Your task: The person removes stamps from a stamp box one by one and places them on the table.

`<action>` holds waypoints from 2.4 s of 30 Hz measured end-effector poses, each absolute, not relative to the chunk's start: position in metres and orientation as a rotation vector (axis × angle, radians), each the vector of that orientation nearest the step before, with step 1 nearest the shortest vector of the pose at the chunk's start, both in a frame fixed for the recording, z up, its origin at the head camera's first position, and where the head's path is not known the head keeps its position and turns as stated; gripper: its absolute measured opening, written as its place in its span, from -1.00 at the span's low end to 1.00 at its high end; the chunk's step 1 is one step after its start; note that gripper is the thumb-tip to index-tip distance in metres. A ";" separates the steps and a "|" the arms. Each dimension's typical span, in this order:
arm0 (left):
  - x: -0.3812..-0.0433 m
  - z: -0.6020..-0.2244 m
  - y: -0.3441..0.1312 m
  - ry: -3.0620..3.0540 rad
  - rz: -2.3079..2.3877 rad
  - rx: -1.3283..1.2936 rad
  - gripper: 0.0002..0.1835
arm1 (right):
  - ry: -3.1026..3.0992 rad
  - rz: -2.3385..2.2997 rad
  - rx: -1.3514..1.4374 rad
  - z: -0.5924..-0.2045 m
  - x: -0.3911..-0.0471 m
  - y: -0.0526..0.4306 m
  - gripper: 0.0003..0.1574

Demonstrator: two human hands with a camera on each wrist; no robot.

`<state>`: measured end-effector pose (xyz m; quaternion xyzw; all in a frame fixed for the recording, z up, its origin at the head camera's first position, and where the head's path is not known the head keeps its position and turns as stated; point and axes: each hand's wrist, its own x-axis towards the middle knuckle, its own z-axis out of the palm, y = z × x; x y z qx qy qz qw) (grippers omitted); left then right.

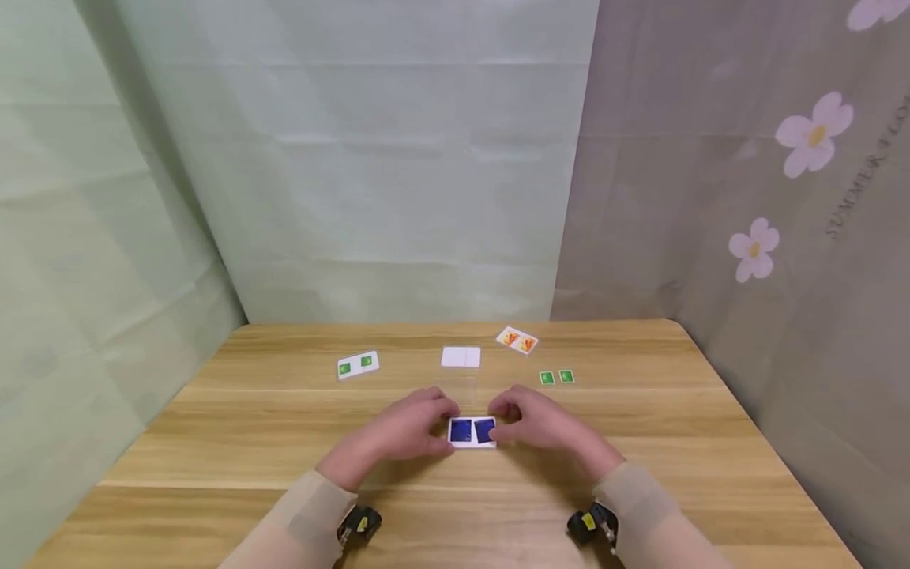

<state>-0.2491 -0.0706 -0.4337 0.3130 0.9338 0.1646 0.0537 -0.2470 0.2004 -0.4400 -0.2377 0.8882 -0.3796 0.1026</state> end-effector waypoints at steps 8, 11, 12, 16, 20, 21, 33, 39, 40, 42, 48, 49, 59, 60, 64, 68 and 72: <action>-0.249 -0.432 -0.071 2.837 0.500 0.948 -0.44 | 2.624 -1.078 -0.681 -0.439 -0.252 0.195 -0.60; -0.247 -0.430 -0.071 2.830 0.506 0.943 -0.44 | 2.632 -1.064 -0.666 -0.440 -0.254 0.193 -0.68; -0.247 -0.430 -0.071 2.828 0.509 0.944 -0.44 | 2.636 -1.059 -0.656 -0.440 -0.254 0.192 -0.71; -0.247 -0.430 -0.071 2.831 0.508 0.946 -0.44 | 2.641 -1.066 -0.627 -0.439 -0.255 0.190 -0.79; -0.248 -0.432 -0.071 2.833 0.511 0.937 -0.44 | 2.630 -1.110 -0.605 -0.439 -0.255 0.190 -0.88; -0.249 -0.432 -0.071 2.830 0.515 0.934 -0.44 | 2.629 -1.124 -0.592 -0.438 -0.255 0.190 -0.91; -0.251 -0.431 -0.071 2.812 0.528 0.918 -0.43 | 2.608 -1.252 -0.475 -0.432 -0.259 0.200 -0.94; -0.251 -0.430 -0.070 2.816 0.500 0.909 -0.42 | 2.610 -1.307 -0.401 -0.428 -0.260 0.206 -0.92; -0.251 -0.430 -0.070 2.818 0.498 0.910 -0.42 | 2.616 -1.307 -0.399 -0.427 -0.260 0.207 -0.92; -0.251 -0.430 -0.070 2.819 0.498 0.913 -0.43 | 2.630 -1.298 -0.388 -0.427 -0.261 0.210 -0.92; -0.251 -0.430 -0.070 2.808 0.506 0.915 -0.43 | 2.676 -1.255 -0.398 -0.426 -0.257 0.220 -0.93; -0.251 -0.430 -0.070 2.808 0.507 0.915 -0.43 | 2.683 -1.251 -0.416 -0.426 -0.256 0.223 -0.93; -0.250 -0.430 -0.071 2.808 0.499 0.903 -0.44 | 2.837 -1.115 -0.467 -0.426 -0.255 0.250 -0.95; -0.250 -0.430 -0.071 2.809 0.500 0.905 -0.44 | 2.862 -1.084 -0.459 -0.426 -0.255 0.253 -0.94; -0.251 -0.430 -0.072 2.810 0.504 0.907 -0.45 | 2.919 -0.996 -0.433 -0.428 -0.257 0.264 -0.93; -0.251 -0.431 -0.072 2.809 0.503 0.907 -0.46 | 2.932 -0.965 -0.408 -0.429 -0.259 0.273 -0.93; -0.251 -0.432 -0.072 2.814 0.499 0.917 -0.45 | 2.947 -0.936 -0.357 -0.431 -0.264 0.276 -0.93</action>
